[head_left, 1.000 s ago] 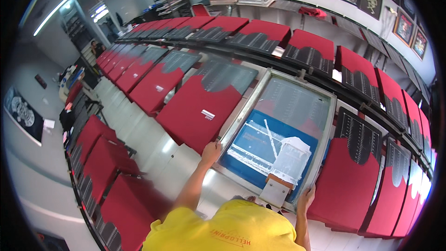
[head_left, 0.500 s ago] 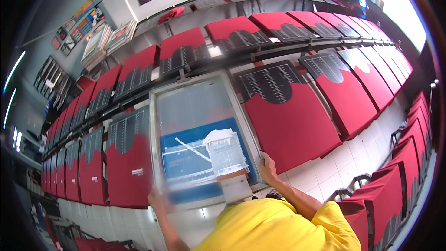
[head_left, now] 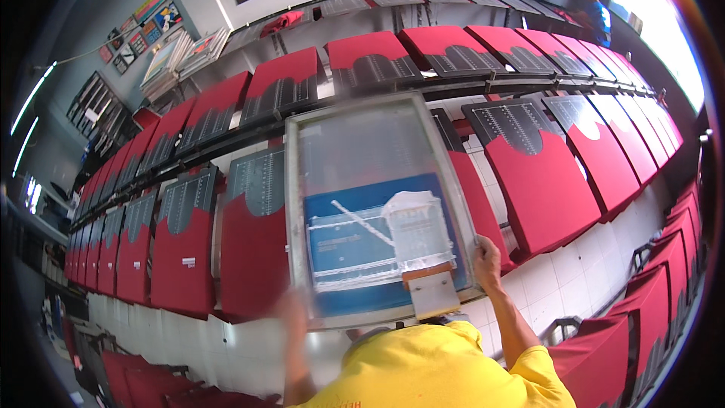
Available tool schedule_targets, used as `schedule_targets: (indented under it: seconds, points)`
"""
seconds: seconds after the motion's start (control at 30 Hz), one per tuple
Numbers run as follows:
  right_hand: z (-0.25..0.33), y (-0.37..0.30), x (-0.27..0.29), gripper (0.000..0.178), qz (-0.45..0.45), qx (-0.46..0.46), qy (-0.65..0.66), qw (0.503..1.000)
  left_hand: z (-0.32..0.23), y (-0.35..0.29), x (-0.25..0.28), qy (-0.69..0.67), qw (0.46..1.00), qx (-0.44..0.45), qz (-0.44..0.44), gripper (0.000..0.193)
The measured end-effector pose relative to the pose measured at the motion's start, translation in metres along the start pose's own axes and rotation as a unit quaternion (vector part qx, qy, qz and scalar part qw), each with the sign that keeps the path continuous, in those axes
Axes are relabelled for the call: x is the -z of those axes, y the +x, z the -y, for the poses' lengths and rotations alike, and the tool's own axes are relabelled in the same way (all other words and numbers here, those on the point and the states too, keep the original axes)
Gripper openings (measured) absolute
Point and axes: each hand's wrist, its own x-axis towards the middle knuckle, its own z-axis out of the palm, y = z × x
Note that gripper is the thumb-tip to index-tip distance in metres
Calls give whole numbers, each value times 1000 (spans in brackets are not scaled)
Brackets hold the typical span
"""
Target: The person applies ink to a mesh screen using a squeegee, pulling it across the design repeatedly to print onto shirts held on a long row of printing tables.
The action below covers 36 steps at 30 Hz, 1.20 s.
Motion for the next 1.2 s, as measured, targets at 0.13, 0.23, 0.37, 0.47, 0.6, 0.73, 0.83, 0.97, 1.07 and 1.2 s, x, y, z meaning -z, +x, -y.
schedule_targets:
  seconds: [0.13,0.23,0.37,0.47,0.6,0.73,0.83,0.97,1.07,1.2]
  points:
    - [10,0,-3,27,2,-20,-26,999,-1,7,-4,-103,992,68,2,37]
    - [14,5,-1,27,6,-20,-37,999,-11,7,-3,-109,991,82,9,40]
    - [10,15,1,27,9,-23,-54,998,-23,5,-2,-95,991,90,14,43]
    - [8,17,2,27,-2,1,-53,999,-27,7,-1,-58,997,53,-12,49]
    - [13,15,6,28,21,-38,-53,998,-26,11,0,-35,998,48,-12,46]
    - [23,12,7,28,-11,-7,-68,998,-25,12,3,-42,998,49,-12,43]
    - [27,12,8,29,-8,4,-75,997,-28,11,6,-47,997,59,8,42]
    - [27,15,10,27,17,-37,-50,998,-37,8,7,-52,995,84,5,40]
    - [28,17,11,27,18,-40,-57,997,-42,7,8,-41,994,96,7,39]
    - [31,17,8,26,6,-34,-53,998,-36,14,11,53,997,52,37,37]
